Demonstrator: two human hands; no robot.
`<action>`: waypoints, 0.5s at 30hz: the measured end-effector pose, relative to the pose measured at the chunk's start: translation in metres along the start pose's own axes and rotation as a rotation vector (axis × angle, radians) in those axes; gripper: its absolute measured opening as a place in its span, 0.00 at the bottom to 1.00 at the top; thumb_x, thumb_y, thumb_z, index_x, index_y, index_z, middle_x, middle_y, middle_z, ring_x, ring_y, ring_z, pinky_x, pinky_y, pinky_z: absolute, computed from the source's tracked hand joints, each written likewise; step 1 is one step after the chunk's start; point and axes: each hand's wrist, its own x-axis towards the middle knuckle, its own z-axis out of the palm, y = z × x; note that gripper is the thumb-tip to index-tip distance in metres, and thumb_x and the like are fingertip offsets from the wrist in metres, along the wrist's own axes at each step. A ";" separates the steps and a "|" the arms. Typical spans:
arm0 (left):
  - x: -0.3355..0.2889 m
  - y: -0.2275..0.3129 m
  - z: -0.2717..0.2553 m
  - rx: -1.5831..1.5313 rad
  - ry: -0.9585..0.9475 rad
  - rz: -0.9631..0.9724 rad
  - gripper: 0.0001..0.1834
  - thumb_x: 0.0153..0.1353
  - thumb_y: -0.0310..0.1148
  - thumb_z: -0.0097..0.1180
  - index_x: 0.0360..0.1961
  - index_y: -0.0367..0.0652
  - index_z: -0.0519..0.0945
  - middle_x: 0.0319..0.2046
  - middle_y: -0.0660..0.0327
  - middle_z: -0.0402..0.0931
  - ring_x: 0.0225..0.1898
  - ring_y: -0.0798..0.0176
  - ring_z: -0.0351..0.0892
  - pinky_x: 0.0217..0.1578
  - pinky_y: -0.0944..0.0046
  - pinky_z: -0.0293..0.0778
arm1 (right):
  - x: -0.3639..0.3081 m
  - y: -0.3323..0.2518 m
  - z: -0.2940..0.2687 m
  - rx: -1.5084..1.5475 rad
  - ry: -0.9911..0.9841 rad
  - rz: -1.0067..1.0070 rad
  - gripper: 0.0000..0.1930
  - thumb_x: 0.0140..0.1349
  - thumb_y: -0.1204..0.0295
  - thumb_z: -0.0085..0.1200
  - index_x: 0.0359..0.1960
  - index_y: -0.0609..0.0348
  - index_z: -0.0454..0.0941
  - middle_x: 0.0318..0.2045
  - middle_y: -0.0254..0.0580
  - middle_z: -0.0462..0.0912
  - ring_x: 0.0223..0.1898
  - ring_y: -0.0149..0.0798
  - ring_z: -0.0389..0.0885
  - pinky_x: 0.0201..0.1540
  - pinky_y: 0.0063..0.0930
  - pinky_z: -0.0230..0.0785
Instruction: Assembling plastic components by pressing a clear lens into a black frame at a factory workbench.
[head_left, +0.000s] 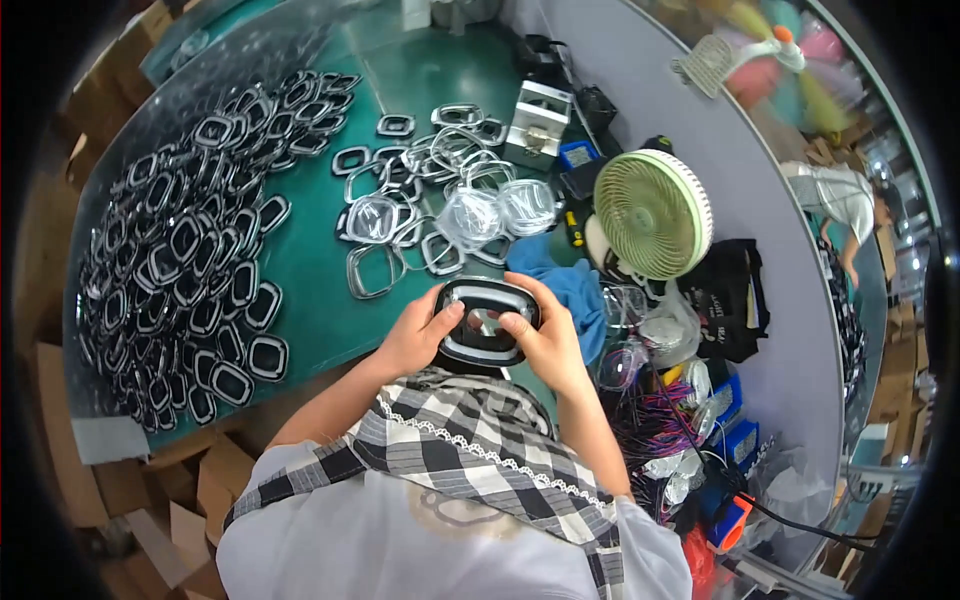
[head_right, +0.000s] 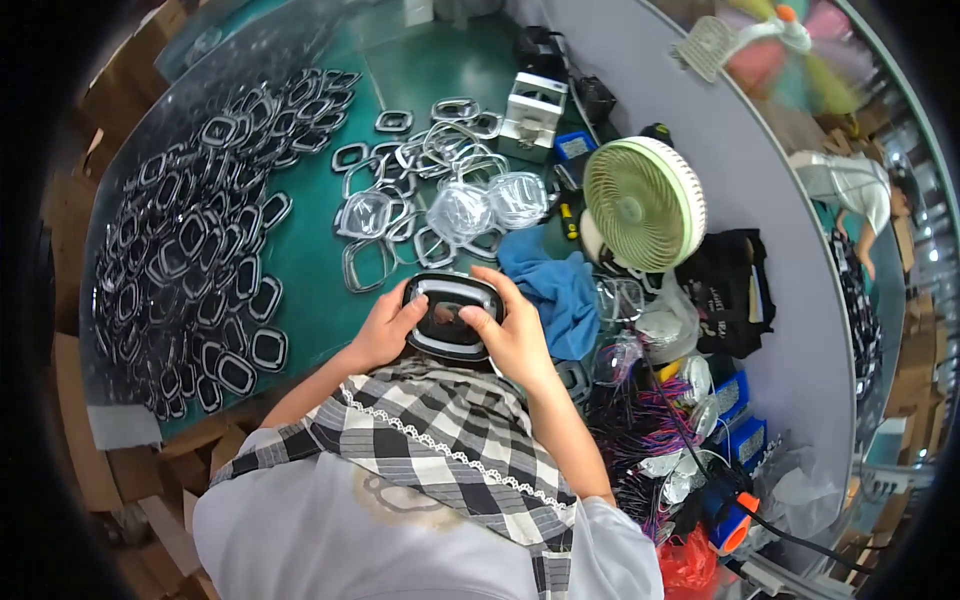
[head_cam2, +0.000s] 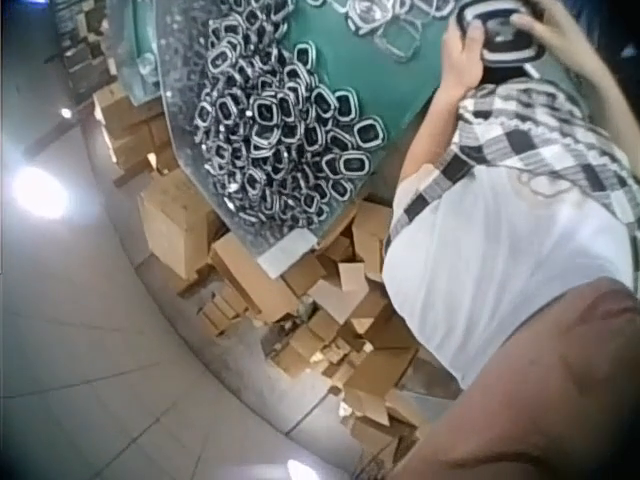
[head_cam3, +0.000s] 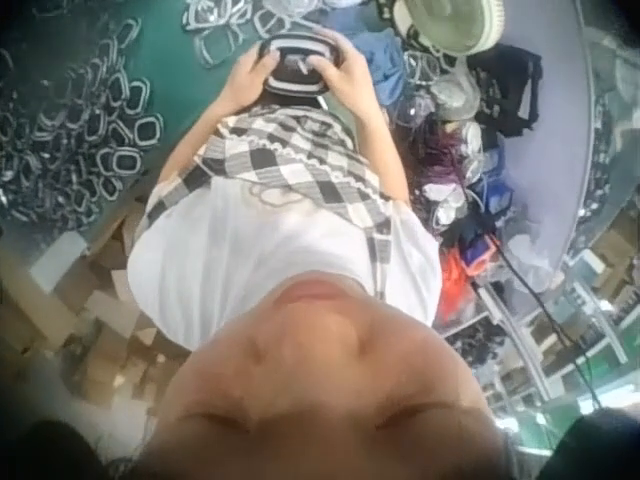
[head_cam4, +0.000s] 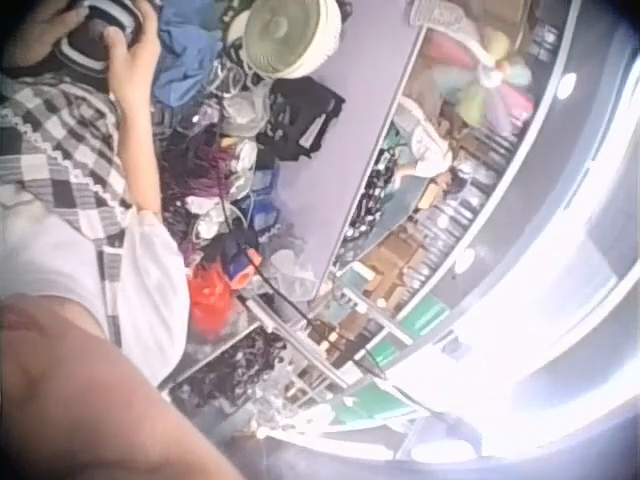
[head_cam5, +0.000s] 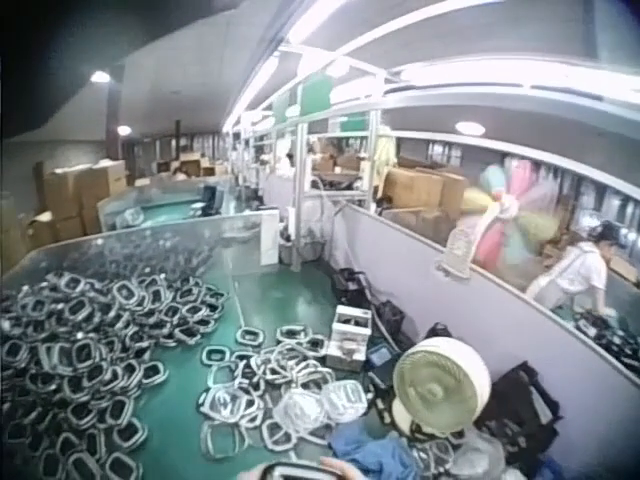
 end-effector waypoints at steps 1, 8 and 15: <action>-0.002 -0.012 -0.014 0.027 0.054 0.022 0.23 0.66 0.43 0.44 0.49 0.31 0.68 0.35 0.56 0.79 0.37 0.67 0.77 0.40 0.66 0.71 | 0.011 -0.002 0.014 -0.016 -0.023 -0.008 0.23 0.55 0.74 0.59 0.53 0.64 0.68 0.42 0.43 0.79 0.44 0.31 0.75 0.48 0.23 0.67; -0.019 -0.037 -0.111 -0.013 0.227 -0.032 0.21 0.67 0.44 0.44 0.45 0.34 0.71 0.31 0.59 0.81 0.30 0.70 0.77 0.33 0.68 0.70 | 0.079 0.014 0.113 0.000 -0.117 0.045 0.20 0.56 0.75 0.58 0.50 0.63 0.70 0.35 0.38 0.79 0.33 0.27 0.75 0.38 0.21 0.69; -0.023 -0.059 -0.165 -0.083 0.336 -0.117 0.21 0.67 0.44 0.44 0.48 0.34 0.69 0.30 0.61 0.80 0.29 0.71 0.75 0.32 0.69 0.70 | 0.122 0.020 0.166 -0.053 -0.220 0.083 0.22 0.58 0.71 0.58 0.53 0.65 0.68 0.41 0.38 0.77 0.39 0.28 0.76 0.42 0.21 0.70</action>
